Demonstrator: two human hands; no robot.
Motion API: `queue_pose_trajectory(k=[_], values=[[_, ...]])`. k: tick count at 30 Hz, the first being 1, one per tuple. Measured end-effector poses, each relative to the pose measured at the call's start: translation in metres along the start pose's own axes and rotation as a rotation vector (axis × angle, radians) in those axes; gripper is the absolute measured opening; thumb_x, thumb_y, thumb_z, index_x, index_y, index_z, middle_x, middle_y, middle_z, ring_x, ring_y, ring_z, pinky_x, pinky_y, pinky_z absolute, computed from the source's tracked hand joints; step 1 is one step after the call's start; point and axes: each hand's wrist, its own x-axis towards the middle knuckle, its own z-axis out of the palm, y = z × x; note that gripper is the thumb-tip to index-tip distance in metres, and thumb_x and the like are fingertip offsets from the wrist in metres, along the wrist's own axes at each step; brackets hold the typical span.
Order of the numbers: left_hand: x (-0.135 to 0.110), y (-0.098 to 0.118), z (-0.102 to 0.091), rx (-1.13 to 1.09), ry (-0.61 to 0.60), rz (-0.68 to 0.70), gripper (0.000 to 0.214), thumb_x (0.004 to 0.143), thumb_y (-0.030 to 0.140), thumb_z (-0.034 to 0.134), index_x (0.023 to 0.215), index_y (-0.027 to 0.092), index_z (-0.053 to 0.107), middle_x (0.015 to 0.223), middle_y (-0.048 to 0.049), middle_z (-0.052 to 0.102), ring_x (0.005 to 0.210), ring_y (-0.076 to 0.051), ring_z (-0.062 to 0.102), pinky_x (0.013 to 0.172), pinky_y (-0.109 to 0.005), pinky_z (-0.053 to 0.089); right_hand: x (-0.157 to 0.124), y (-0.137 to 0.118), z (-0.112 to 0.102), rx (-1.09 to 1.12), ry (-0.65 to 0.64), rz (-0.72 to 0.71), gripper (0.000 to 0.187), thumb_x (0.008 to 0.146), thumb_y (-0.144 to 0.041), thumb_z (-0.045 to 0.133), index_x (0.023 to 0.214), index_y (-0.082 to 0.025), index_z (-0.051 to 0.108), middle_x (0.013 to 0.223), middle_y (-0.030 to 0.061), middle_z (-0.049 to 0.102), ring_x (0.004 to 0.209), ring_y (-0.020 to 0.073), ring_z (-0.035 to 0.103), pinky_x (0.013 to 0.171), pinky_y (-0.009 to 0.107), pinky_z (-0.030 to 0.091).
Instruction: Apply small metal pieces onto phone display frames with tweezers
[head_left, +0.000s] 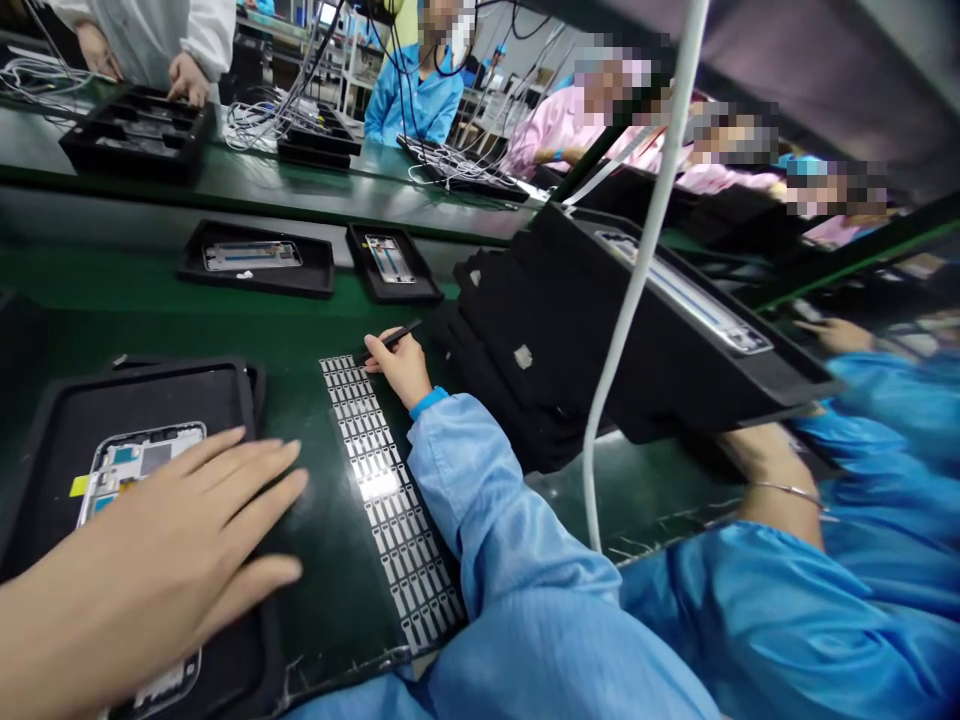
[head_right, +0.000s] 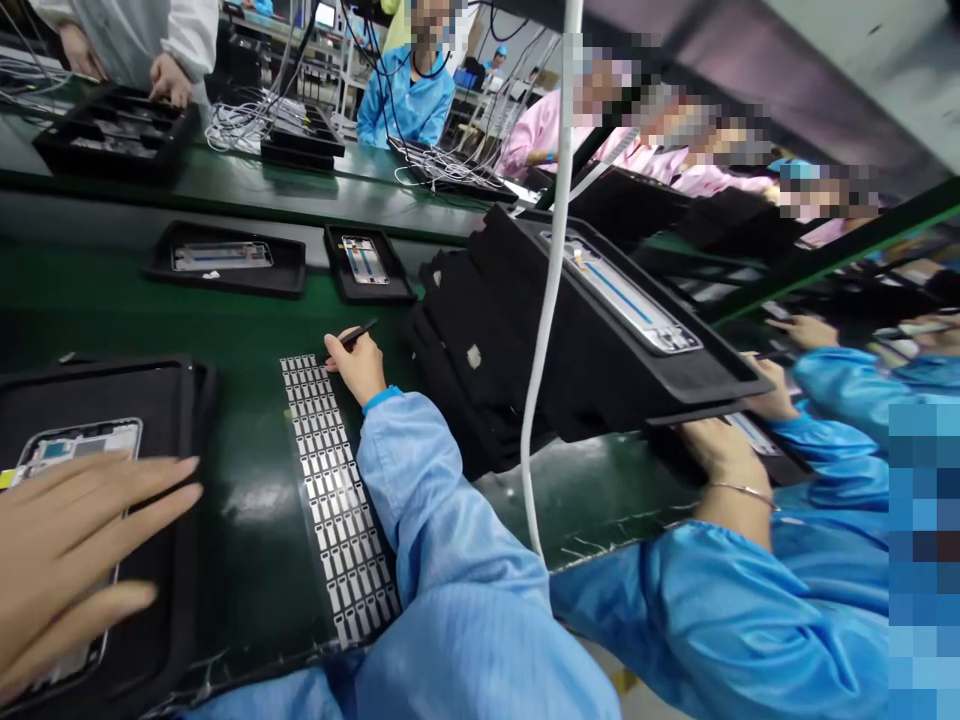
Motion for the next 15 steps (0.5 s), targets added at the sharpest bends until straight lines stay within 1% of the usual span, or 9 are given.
queue_pose_trajectory(k=[1, 2, 3, 4, 5, 7, 10, 12, 15], values=[[0.028, -0.001, 0.000, 0.046, -0.037, 0.038, 0.049, 0.099, 0.050, 0.044, 0.137, 0.022, 0.057, 0.141, -0.0082, 0.060, 0.128, -0.029, 0.055, 0.115, -0.048, 0.032, 0.000, 0.000, 0.000, -0.004, -0.001, -0.002, 0.023, 0.081, -0.034, 0.071, 0.081, -0.021, 0.053, 0.057, -0.0056, 0.062, 0.052, 0.0122, 0.069, 0.050, 0.019, 0.058], [0.054, -0.003, 0.002, 0.078, -0.101, 0.065, 0.054, 0.101, 0.052, 0.037, 0.135, 0.017, 0.059, 0.143, -0.0129, 0.058, 0.132, -0.032, 0.052, 0.115, -0.051, 0.032, 0.000, 0.000, 0.000, -0.006, -0.004, -0.005, 0.022, 0.081, -0.034, 0.071, 0.081, -0.021, 0.053, 0.058, -0.0055, 0.062, 0.053, 0.0123, 0.069, 0.051, 0.020, 0.058], [0.077, -0.005, 0.007, 0.098, -0.222, 0.065, 0.060, 0.101, 0.055, 0.033, 0.137, 0.014, 0.057, 0.146, -0.0172, 0.054, 0.138, -0.035, 0.047, 0.115, -0.055, 0.032, 0.000, 0.000, 0.000, -0.009, -0.009, -0.008, 0.023, 0.081, -0.035, 0.071, 0.081, -0.021, 0.053, 0.058, -0.0054, 0.062, 0.053, 0.0125, 0.069, 0.051, 0.020, 0.058], [0.098, -0.008, 0.014, 0.107, -0.372, 0.051, 0.064, 0.100, 0.057, 0.033, 0.140, 0.011, 0.053, 0.150, -0.0209, 0.048, 0.141, -0.038, 0.041, 0.113, -0.057, 0.033, 0.000, 0.001, 0.000, -0.010, -0.016, -0.012, 0.023, 0.081, -0.035, 0.071, 0.080, -0.021, 0.053, 0.058, -0.0054, 0.062, 0.053, 0.0125, 0.069, 0.052, 0.021, 0.059], [0.115, -0.011, 0.022, 0.105, -0.431, 0.038, 0.066, 0.100, 0.058, 0.035, 0.141, 0.009, 0.052, 0.149, -0.0242, 0.047, 0.141, -0.040, 0.041, 0.111, -0.060, 0.035, 0.000, 0.001, 0.000, -0.011, -0.024, -0.016, 0.023, 0.081, -0.035, 0.071, 0.079, -0.021, 0.053, 0.057, -0.0054, 0.062, 0.053, 0.0125, 0.069, 0.053, 0.021, 0.059], [0.140, -0.016, 0.038, 0.098, -0.515, 0.014, 0.066, 0.099, 0.056, 0.038, 0.140, 0.006, 0.052, 0.145, -0.0290, 0.049, 0.138, -0.043, 0.044, 0.109, -0.061, 0.037, 0.000, 0.001, 0.000, -0.012, -0.037, -0.020, 0.024, 0.081, -0.036, 0.071, 0.078, -0.021, 0.053, 0.057, -0.0055, 0.062, 0.052, 0.0120, 0.068, 0.053, 0.021, 0.059], [0.157, -0.020, 0.055, 0.082, -0.593, -0.011, 0.064, 0.099, 0.054, 0.042, 0.142, 0.008, 0.051, 0.146, -0.0288, 0.047, 0.139, -0.042, 0.044, 0.110, -0.059, 0.037, 0.000, 0.000, 0.000, -0.007, -0.054, -0.011, 0.025, 0.082, -0.037, 0.071, 0.078, -0.020, 0.053, 0.057, -0.0054, 0.062, 0.052, 0.0118, 0.067, 0.053, 0.021, 0.058], [0.157, -0.019, 0.061, 0.079, -0.628, -0.030, 0.065, 0.098, 0.052, 0.045, 0.146, 0.008, 0.046, 0.151, -0.0285, 0.040, 0.142, -0.043, 0.038, 0.111, -0.059, 0.035, 0.000, -0.002, 0.000, 0.004, -0.069, -0.001, 0.025, 0.081, -0.036, 0.072, 0.078, -0.020, 0.053, 0.057, -0.0054, 0.062, 0.052, 0.0119, 0.068, 0.053, 0.021, 0.058], [0.152, -0.016, 0.064, 0.084, -0.654, -0.054, 0.070, 0.094, 0.048, 0.053, 0.149, 0.007, 0.040, 0.156, -0.0289, 0.030, 0.146, -0.044, 0.029, 0.115, -0.057, 0.031, 0.000, -0.004, 0.003, 0.034, -0.102, 0.013, 0.025, 0.080, -0.036, 0.073, 0.077, -0.020, 0.053, 0.058, -0.0058, 0.062, 0.051, 0.0117, 0.067, 0.052, 0.021, 0.059]])
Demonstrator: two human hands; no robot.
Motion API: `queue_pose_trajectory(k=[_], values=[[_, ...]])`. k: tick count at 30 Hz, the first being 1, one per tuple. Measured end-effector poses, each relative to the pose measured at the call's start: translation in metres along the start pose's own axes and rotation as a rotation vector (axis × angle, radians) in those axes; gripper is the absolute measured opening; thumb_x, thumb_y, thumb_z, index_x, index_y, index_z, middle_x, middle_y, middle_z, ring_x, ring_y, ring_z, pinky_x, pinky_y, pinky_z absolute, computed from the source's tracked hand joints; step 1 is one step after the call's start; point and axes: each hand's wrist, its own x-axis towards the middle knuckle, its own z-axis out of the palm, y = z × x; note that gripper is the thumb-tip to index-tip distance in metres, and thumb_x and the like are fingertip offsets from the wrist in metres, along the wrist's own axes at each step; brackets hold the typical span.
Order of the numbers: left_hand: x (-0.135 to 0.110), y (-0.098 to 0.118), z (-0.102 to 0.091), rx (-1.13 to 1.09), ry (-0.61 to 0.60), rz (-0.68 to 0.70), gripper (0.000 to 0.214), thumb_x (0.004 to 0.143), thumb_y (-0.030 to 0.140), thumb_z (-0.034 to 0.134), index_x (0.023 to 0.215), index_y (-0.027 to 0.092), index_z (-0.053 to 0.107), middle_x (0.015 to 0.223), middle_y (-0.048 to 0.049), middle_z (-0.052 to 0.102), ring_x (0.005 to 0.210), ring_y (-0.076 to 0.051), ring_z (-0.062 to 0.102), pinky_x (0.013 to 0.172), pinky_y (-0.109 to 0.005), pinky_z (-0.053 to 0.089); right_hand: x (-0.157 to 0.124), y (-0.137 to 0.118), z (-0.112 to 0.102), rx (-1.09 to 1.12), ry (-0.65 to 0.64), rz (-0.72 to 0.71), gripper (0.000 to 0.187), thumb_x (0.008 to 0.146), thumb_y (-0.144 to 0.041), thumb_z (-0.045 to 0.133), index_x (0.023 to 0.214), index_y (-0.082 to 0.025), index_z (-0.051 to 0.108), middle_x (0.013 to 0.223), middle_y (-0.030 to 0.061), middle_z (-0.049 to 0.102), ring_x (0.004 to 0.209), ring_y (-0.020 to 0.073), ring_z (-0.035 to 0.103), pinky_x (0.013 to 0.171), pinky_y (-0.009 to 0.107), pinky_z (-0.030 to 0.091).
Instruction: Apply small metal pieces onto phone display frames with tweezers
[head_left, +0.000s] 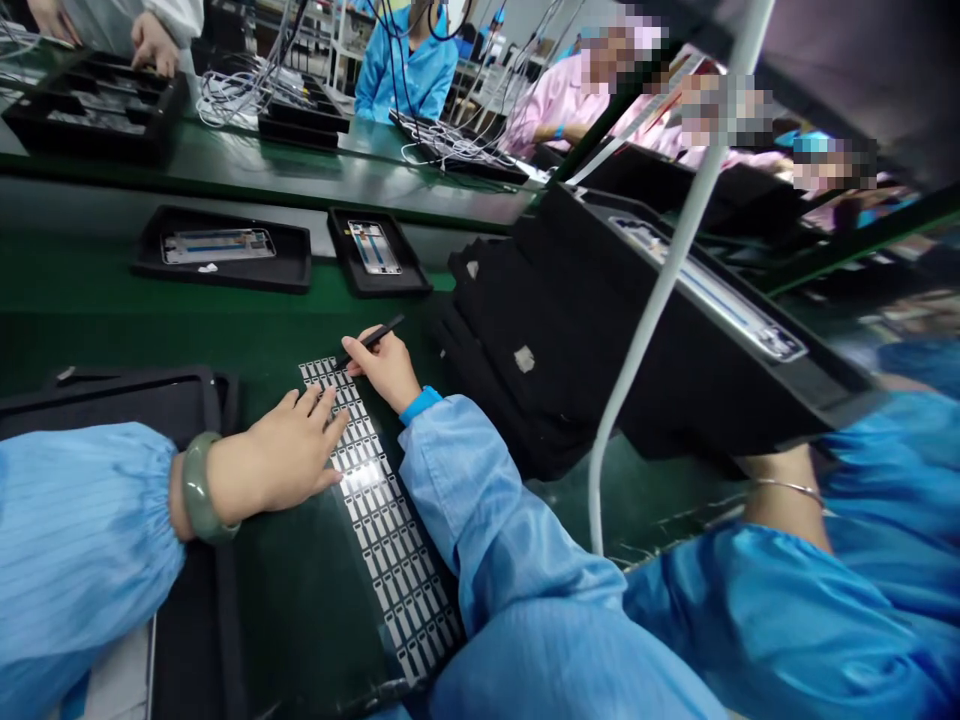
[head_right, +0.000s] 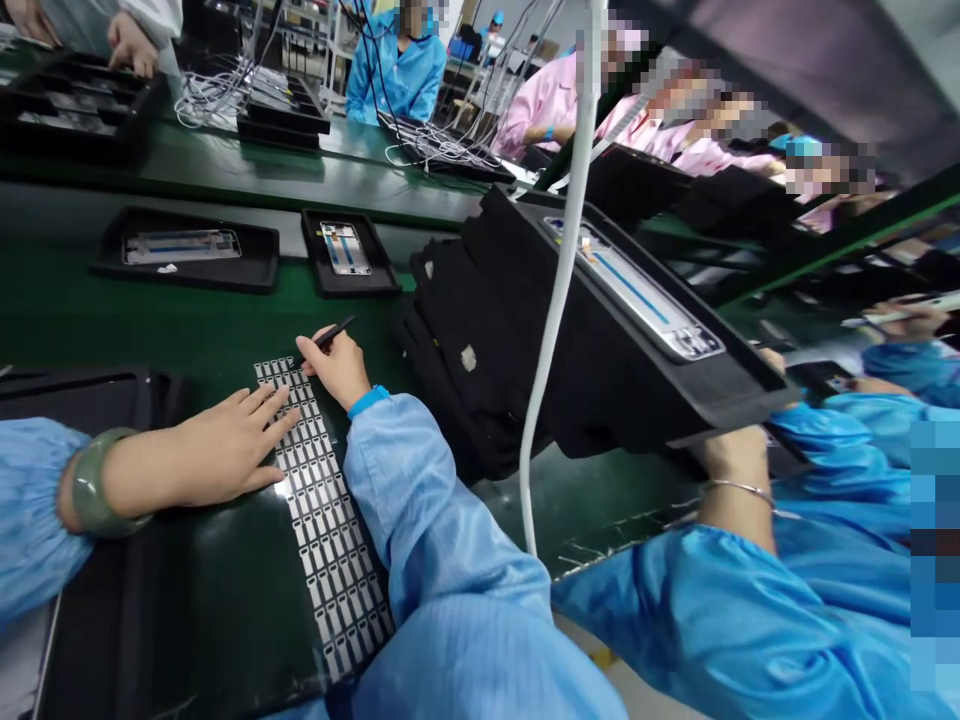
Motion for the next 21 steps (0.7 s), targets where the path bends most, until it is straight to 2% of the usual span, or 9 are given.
queue_pose_trajectory(k=[5, 9, 12, 15, 18, 21], values=[[-0.003, 0.001, 0.003, -0.012, -0.013, -0.004, 0.072, 0.093, 0.047, 0.055, 0.150, 0.008, 0.038, 0.158, -0.0280, 0.027, 0.147, -0.043, 0.026, 0.117, -0.056, 0.028, 0.003, 0.002, 0.002, 0.069, 0.000, 0.045, 0.023, 0.080, -0.032, 0.074, 0.076, -0.019, 0.054, 0.058, -0.0058, 0.062, 0.051, 0.0111, 0.067, 0.049, 0.020, 0.058], [-0.002, 0.000, 0.003, -0.047, -0.010, 0.007, 0.071, 0.092, 0.043, 0.057, 0.149, 0.005, 0.039, 0.157, -0.0294, 0.029, 0.147, -0.046, 0.026, 0.115, -0.059, 0.030, 0.007, -0.001, 0.002, 0.150, 0.008, 0.111, 0.018, 0.080, -0.022, 0.072, 0.075, -0.018, 0.055, 0.055, -0.0064, 0.061, 0.048, 0.0101, 0.065, 0.045, 0.019, 0.058], [-0.001, 0.000, 0.003, -0.086, 0.007, 0.004, 0.070, 0.090, 0.040, 0.060, 0.148, 0.005, 0.041, 0.157, -0.0306, 0.029, 0.147, -0.046, 0.026, 0.114, -0.060, 0.030, 0.007, -0.010, 0.001, 0.236, -0.022, 0.166, 0.015, 0.080, -0.017, 0.070, 0.074, -0.017, 0.056, 0.055, -0.0054, 0.062, 0.045, 0.0082, 0.063, 0.045, 0.017, 0.057], [-0.003, -0.004, -0.004, -0.155, 0.041, -0.001, 0.068, 0.085, 0.037, 0.065, 0.144, 0.008, 0.047, 0.156, -0.0292, 0.033, 0.146, -0.045, 0.030, 0.115, -0.062, 0.027, 0.000, -0.026, -0.005, 0.335, -0.071, 0.190, 0.016, 0.082, -0.022, 0.071, 0.075, -0.017, 0.057, 0.060, -0.0038, 0.066, 0.044, 0.0054, 0.060, 0.047, 0.015, 0.057], [-0.012, -0.015, -0.021, -0.266, 0.115, -0.010, 0.056, 0.086, 0.040, 0.061, 0.137, 0.015, 0.054, 0.153, -0.0220, 0.044, 0.140, -0.038, 0.044, 0.114, -0.056, 0.033, -0.013, -0.047, -0.007, 0.434, -0.097, 0.158, 0.024, 0.080, -0.033, 0.075, 0.079, -0.019, 0.056, 0.065, -0.0048, 0.069, 0.048, 0.0038, 0.061, 0.051, 0.012, 0.057], [-0.035, -0.027, -0.042, -0.394, 0.215, -0.084, 0.045, 0.095, 0.044, 0.040, 0.126, 0.018, 0.058, 0.128, -0.0141, 0.066, 0.110, -0.025, 0.067, 0.095, -0.040, 0.052, -0.033, -0.070, 0.003, 0.600, -0.143, 0.073, 0.035, 0.071, -0.040, 0.082, 0.079, -0.020, 0.055, 0.067, -0.0053, 0.070, 0.050, 0.0044, 0.062, 0.051, 0.011, 0.057]])
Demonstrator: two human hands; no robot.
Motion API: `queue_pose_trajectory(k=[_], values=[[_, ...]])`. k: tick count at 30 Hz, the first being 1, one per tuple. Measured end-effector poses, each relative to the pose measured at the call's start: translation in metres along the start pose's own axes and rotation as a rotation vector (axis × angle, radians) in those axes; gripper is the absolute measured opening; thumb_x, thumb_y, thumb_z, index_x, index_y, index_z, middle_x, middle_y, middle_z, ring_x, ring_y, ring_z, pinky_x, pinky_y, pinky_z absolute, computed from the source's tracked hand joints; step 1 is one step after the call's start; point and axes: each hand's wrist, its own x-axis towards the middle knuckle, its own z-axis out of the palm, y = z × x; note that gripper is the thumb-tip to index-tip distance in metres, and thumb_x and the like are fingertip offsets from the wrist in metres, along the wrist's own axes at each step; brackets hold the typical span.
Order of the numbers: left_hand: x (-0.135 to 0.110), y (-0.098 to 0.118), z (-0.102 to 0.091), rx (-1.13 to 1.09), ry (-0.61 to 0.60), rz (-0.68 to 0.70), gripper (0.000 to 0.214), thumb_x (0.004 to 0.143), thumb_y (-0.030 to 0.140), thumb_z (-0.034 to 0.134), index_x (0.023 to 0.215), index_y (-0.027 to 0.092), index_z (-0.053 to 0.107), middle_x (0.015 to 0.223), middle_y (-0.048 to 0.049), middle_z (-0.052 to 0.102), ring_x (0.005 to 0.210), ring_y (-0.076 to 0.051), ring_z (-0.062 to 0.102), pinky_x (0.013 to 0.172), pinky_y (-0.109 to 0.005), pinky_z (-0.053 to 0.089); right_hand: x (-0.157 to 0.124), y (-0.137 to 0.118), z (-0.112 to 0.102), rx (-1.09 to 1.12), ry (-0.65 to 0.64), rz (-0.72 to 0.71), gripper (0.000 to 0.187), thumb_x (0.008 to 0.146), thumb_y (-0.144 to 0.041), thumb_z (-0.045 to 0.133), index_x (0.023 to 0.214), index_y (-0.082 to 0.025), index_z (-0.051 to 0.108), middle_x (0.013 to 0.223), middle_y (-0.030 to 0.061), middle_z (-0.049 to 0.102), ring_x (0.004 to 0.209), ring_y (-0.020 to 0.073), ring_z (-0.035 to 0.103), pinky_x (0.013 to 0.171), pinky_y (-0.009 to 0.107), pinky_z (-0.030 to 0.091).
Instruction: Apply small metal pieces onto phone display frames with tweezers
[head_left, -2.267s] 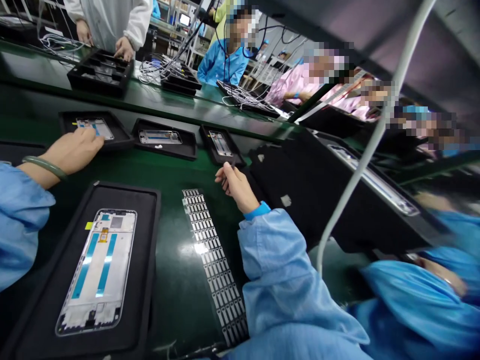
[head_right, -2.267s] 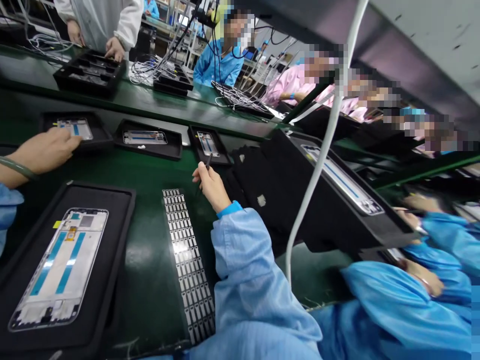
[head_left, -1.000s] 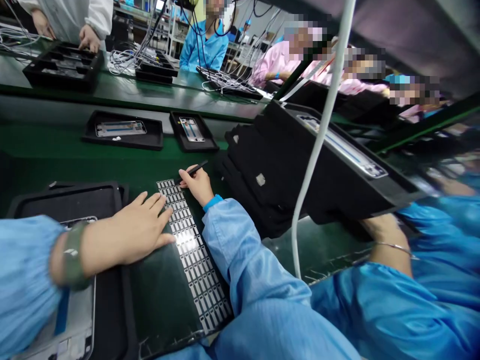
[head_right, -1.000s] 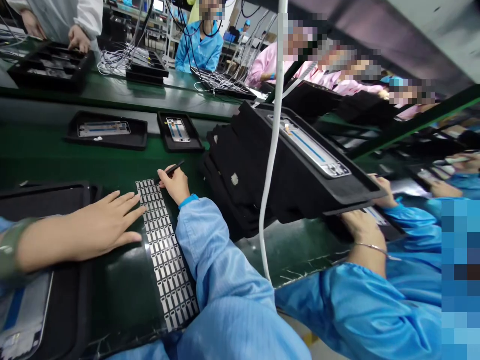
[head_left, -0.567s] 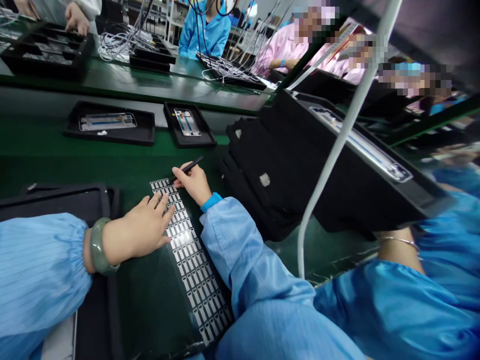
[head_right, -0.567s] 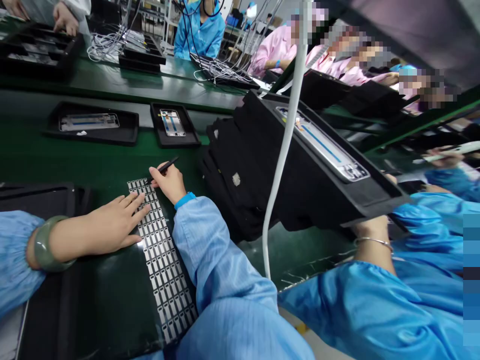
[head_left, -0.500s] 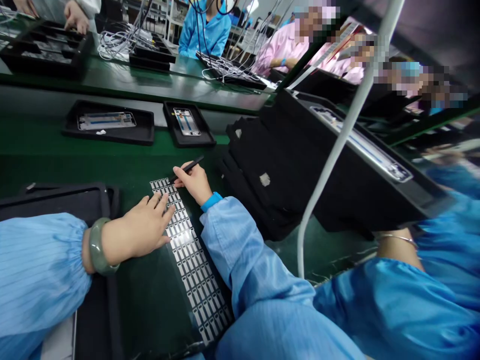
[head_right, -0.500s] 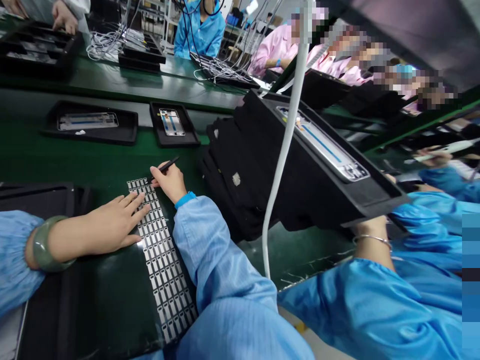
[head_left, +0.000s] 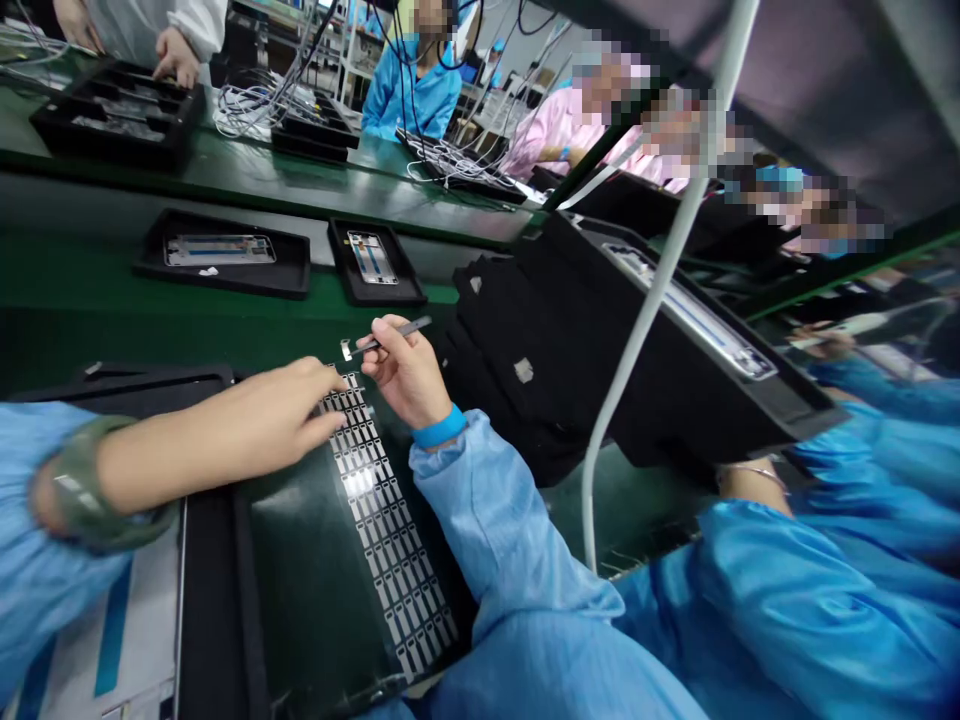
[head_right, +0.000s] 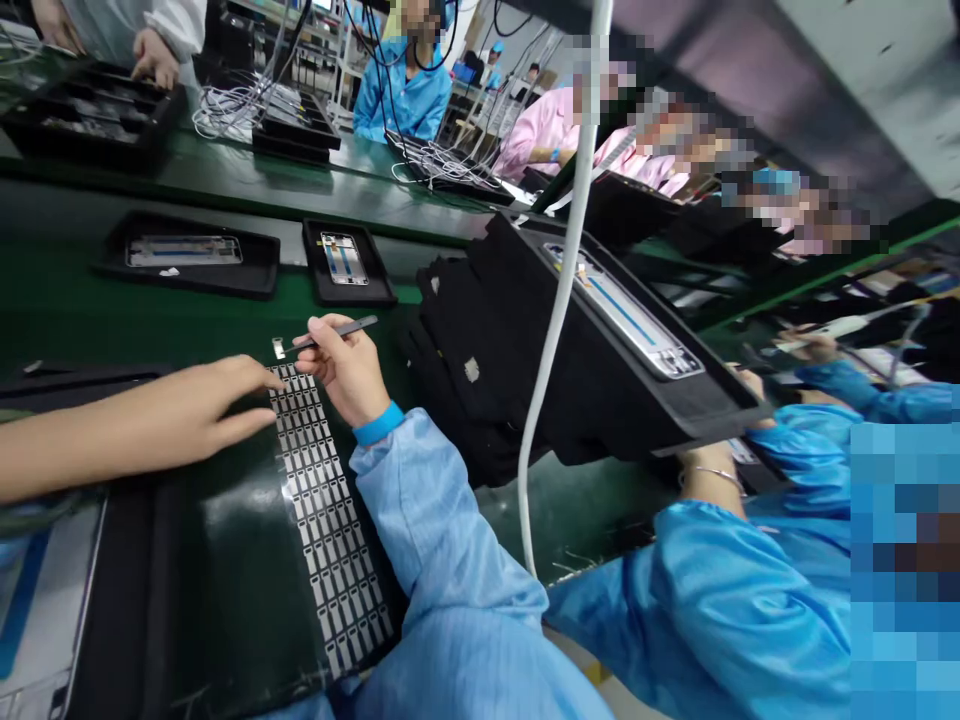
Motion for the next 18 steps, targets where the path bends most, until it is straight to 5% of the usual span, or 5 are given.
queue_pose_trajectory(k=[3, 8, 11, 14, 18], values=[[-0.029, -0.003, -0.019, -0.265, 0.144, -0.133, 0.048, 0.093, 0.057, 0.035, 0.105, 0.020, 0.064, 0.087, -0.0047, 0.072, 0.077, -0.019, 0.069, 0.068, -0.030, 0.054, -0.018, -0.002, 0.033, 0.093, -0.099, -0.051, 0.038, 0.069, -0.042, 0.085, 0.079, -0.020, 0.055, 0.069, -0.0049, 0.072, 0.050, 0.0051, 0.063, 0.051, 0.013, 0.058], [-0.079, -0.012, -0.021, -0.526, 0.323, -0.306, 0.042, 0.085, 0.062, 0.047, 0.075, 0.023, 0.062, 0.055, 0.0037, 0.052, 0.048, -0.012, 0.046, 0.044, -0.023, 0.034, -0.039, 0.000, 0.082, 0.037, -0.268, -0.049, 0.036, 0.072, -0.043, 0.083, 0.083, -0.020, 0.058, 0.070, -0.0041, 0.072, 0.051, 0.0075, 0.066, 0.051, 0.017, 0.060], [-0.101, -0.024, -0.017, -0.550, 0.268, -0.343, 0.046, 0.082, 0.065, 0.050, 0.066, 0.023, 0.058, 0.053, 0.0043, 0.042, 0.047, -0.011, 0.038, 0.043, -0.022, 0.031, -0.045, -0.004, 0.101, -0.058, -0.394, -0.034, 0.035, 0.070, -0.040, 0.086, 0.082, -0.019, 0.061, 0.069, -0.0041, 0.070, 0.052, 0.0081, 0.067, 0.053, 0.018, 0.060], [-0.122, -0.040, -0.017, -0.571, 0.119, -0.344, 0.048, 0.083, 0.068, 0.048, 0.068, 0.023, 0.060, 0.057, 0.0027, 0.049, 0.051, -0.013, 0.045, 0.047, -0.023, 0.037, -0.047, -0.005, 0.114, -0.147, -0.460, 0.013, 0.034, 0.068, -0.039, 0.086, 0.079, -0.017, 0.063, 0.069, -0.0029, 0.070, 0.054, 0.0091, 0.068, 0.055, 0.019, 0.061], [-0.151, -0.067, -0.009, -0.391, 0.164, -0.382, 0.054, 0.084, 0.072, 0.046, 0.104, 0.027, 0.069, 0.086, -0.0025, 0.072, 0.075, -0.023, 0.067, 0.065, -0.031, 0.053, -0.046, 0.009, 0.125, -0.151, -0.354, 0.072, 0.035, 0.070, -0.042, 0.085, 0.078, -0.016, 0.063, 0.071, -0.0020, 0.071, 0.054, 0.0098, 0.068, 0.055, 0.021, 0.062]])
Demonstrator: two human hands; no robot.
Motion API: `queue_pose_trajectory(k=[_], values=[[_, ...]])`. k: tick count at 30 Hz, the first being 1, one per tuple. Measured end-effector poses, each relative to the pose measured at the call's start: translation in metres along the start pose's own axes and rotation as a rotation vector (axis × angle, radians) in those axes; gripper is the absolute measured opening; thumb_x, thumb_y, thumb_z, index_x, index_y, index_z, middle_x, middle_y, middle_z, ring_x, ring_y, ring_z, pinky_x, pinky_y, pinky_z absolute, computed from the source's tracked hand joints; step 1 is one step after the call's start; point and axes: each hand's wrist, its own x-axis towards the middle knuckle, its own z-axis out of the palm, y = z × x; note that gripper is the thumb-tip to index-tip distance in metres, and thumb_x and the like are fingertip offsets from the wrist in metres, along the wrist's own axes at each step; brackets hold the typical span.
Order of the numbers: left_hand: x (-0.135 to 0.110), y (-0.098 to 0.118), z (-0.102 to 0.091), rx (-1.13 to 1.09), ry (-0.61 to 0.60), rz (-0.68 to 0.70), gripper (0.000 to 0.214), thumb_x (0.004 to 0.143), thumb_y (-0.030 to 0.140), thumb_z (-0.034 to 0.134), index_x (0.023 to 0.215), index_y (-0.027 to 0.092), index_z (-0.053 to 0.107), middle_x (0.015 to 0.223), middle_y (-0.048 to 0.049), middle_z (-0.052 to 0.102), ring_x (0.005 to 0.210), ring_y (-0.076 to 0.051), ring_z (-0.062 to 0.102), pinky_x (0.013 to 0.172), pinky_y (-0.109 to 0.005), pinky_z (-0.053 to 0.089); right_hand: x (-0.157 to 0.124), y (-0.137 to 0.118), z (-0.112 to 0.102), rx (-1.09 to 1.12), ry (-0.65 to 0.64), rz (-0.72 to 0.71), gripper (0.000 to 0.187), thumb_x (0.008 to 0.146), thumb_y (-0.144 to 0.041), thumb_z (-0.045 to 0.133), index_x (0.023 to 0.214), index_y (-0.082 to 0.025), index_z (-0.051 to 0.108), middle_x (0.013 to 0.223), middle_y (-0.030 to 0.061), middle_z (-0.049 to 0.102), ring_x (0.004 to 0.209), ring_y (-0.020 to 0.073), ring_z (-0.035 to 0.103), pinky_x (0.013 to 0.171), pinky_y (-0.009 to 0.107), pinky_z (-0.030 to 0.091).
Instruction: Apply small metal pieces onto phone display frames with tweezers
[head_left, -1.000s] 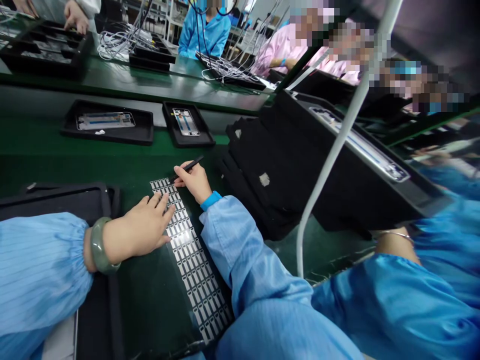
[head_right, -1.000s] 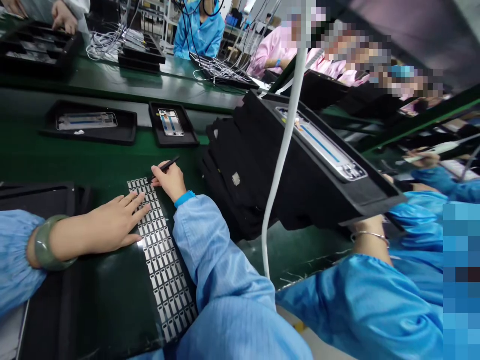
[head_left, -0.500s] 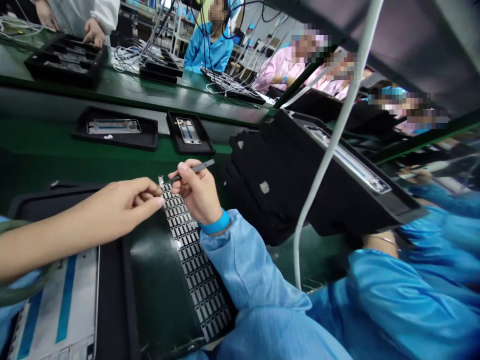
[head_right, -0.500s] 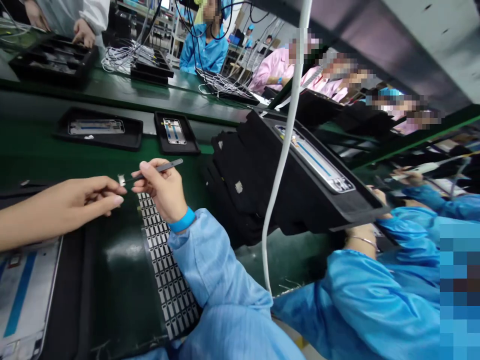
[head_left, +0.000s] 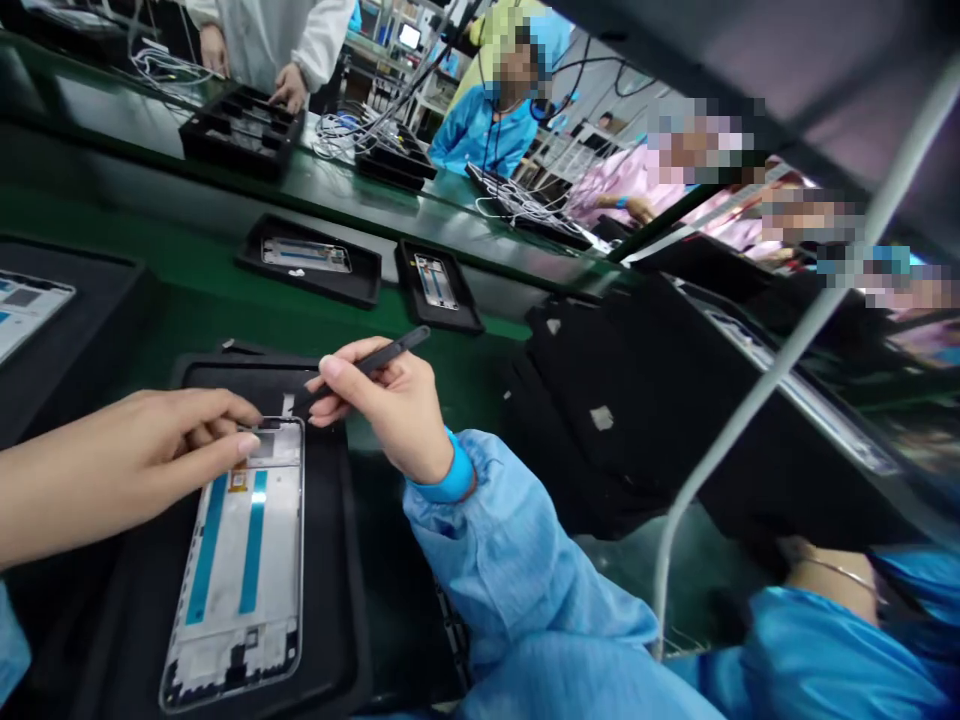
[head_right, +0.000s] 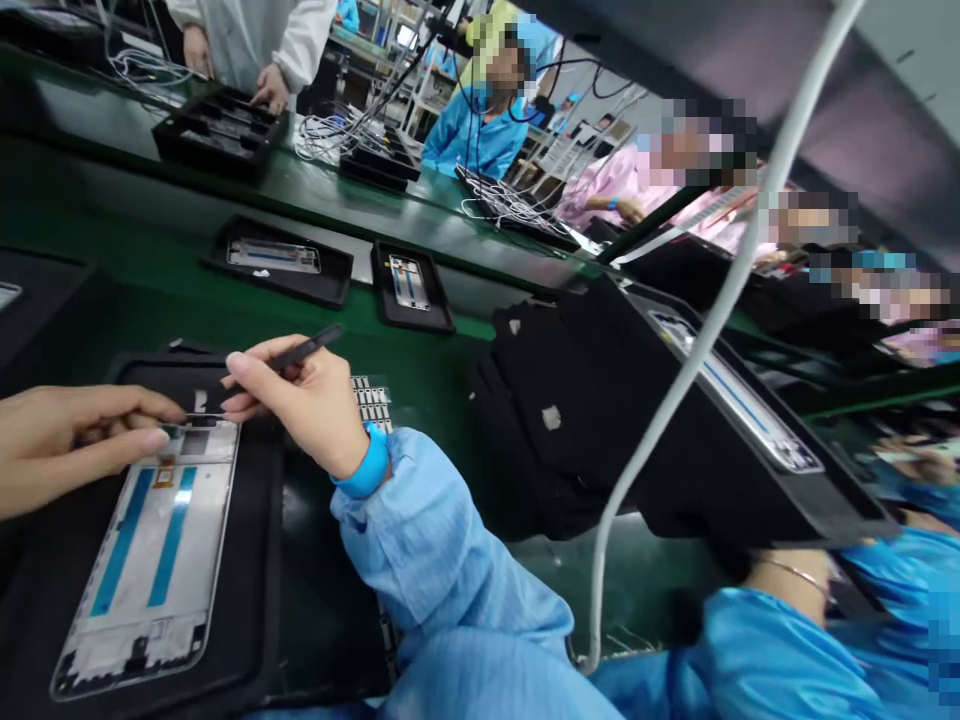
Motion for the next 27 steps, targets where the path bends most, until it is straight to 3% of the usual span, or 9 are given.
queue_pose_trajectory(k=[2, 4, 7, 14, 27], values=[[-0.008, -0.018, 0.002, 0.155, 0.147, 0.121, 0.056, 0.084, 0.071, 0.051, 0.118, 0.030, 0.065, 0.113, -0.0038, 0.072, 0.103, -0.029, 0.067, 0.086, -0.038, 0.054, 0.002, 0.011, 0.005, 0.007, 0.052, 0.047, 0.034, 0.071, -0.043, 0.084, 0.078, -0.016, 0.063, 0.071, -0.0021, 0.071, 0.055, 0.0099, 0.069, 0.056, 0.022, 0.063], [-0.013, -0.034, 0.008, 0.274, 0.194, 0.286, 0.052, 0.087, 0.066, 0.054, 0.125, 0.032, 0.062, 0.131, -0.0023, 0.066, 0.122, -0.032, 0.059, 0.100, -0.044, 0.048, 0.002, 0.023, 0.009, -0.011, 0.083, 0.099, 0.035, 0.071, -0.045, 0.083, 0.078, -0.017, 0.063, 0.070, -0.0021, 0.070, 0.055, 0.0104, 0.070, 0.056, 0.022, 0.063], [-0.017, -0.047, 0.019, 0.322, 0.208, 0.410, 0.042, 0.094, 0.057, 0.051, 0.126, 0.032, 0.060, 0.136, -0.0026, 0.064, 0.126, -0.030, 0.056, 0.103, -0.046, 0.045, 0.002, 0.034, 0.015, -0.054, 0.111, 0.137, 0.040, 0.067, -0.049, 0.084, 0.077, -0.017, 0.063, 0.066, -0.0023, 0.069, 0.055, 0.0122, 0.070, 0.056, 0.023, 0.063], [-0.017, -0.052, 0.026, 0.317, 0.276, 0.464, 0.041, 0.092, 0.057, 0.055, 0.123, 0.031, 0.060, 0.134, -0.0036, 0.064, 0.125, -0.028, 0.057, 0.101, -0.044, 0.044, 0.004, 0.036, 0.023, -0.151, 0.113, 0.173, 0.038, 0.065, -0.049, 0.085, 0.074, -0.018, 0.064, 0.059, -0.0035, 0.066, 0.054, 0.0137, 0.071, 0.056, 0.024, 0.062], [-0.018, -0.052, 0.028, 0.326, 0.295, 0.480, 0.039, 0.094, 0.053, 0.053, 0.125, 0.030, 0.058, 0.134, -0.0040, 0.064, 0.124, -0.028, 0.057, 0.100, -0.044, 0.042, 0.001, 0.042, 0.022, -0.291, 0.103, 0.127, 0.030, 0.073, -0.043, 0.082, 0.078, -0.020, 0.064, 0.062, -0.0035, 0.067, 0.060, 0.0159, 0.073, 0.059, 0.025, 0.061]])
